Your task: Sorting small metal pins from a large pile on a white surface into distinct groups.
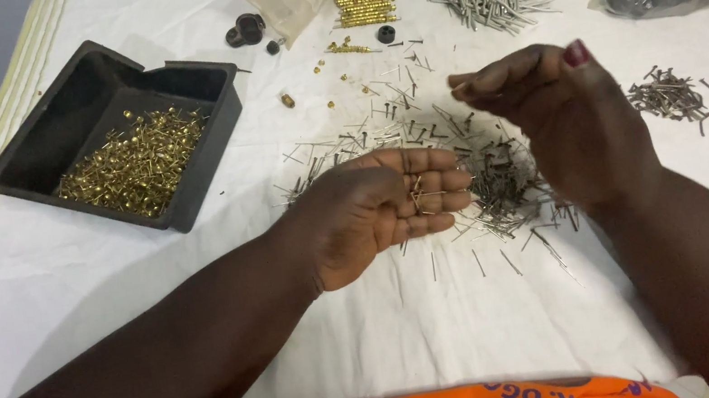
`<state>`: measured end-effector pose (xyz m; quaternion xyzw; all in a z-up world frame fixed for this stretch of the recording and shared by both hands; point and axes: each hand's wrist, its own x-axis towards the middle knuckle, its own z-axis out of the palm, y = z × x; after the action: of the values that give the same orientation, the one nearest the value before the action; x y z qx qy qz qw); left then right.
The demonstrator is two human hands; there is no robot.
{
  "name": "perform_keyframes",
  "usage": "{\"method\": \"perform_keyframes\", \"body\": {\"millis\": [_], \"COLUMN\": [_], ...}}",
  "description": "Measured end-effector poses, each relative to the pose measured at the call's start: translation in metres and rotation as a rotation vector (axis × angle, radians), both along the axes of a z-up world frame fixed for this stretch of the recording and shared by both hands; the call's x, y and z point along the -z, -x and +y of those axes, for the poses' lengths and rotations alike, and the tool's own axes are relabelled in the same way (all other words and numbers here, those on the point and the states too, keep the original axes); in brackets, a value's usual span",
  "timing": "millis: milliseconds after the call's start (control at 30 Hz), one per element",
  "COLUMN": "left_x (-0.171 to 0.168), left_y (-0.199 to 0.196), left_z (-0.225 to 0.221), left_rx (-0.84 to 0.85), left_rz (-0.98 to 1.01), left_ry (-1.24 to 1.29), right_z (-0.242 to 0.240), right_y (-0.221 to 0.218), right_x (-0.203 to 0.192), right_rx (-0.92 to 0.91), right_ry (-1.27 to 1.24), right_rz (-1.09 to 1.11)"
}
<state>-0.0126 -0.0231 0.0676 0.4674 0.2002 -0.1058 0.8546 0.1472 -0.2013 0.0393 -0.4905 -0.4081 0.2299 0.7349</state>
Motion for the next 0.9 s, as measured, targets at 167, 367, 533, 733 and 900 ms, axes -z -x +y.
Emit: {"method": "perform_keyframes", "body": {"millis": [167, 367, 533, 733, 900], "left_x": [0.002, 0.020, -0.026, -0.025, 0.005], "left_y": [0.001, -0.007, 0.017, 0.037, 0.037], "left_z": [0.008, 0.054, 0.121, 0.169, 0.176], "left_rx": [-0.027, -0.175, -0.615, -0.185, -0.234], "left_rz": [-0.021, -0.214, -0.018, 0.410, 0.100], "left_ry": [-0.053, -0.045, -0.665, -1.897, -2.246], "right_z": [-0.001, -0.010, -0.035, -0.048, -0.056], "right_y": [-0.008, -0.017, -0.060, -0.072, -0.080], "right_x": [-0.004, -0.021, -0.020, -0.036, -0.040], "right_rx": [0.349, 0.576, 0.768, 0.782, 0.618], "right_ry": [0.367, 0.570, 0.544, 0.957, 1.159], "right_rz": [-0.345, -0.502, -0.632, -0.482, -0.418]}}
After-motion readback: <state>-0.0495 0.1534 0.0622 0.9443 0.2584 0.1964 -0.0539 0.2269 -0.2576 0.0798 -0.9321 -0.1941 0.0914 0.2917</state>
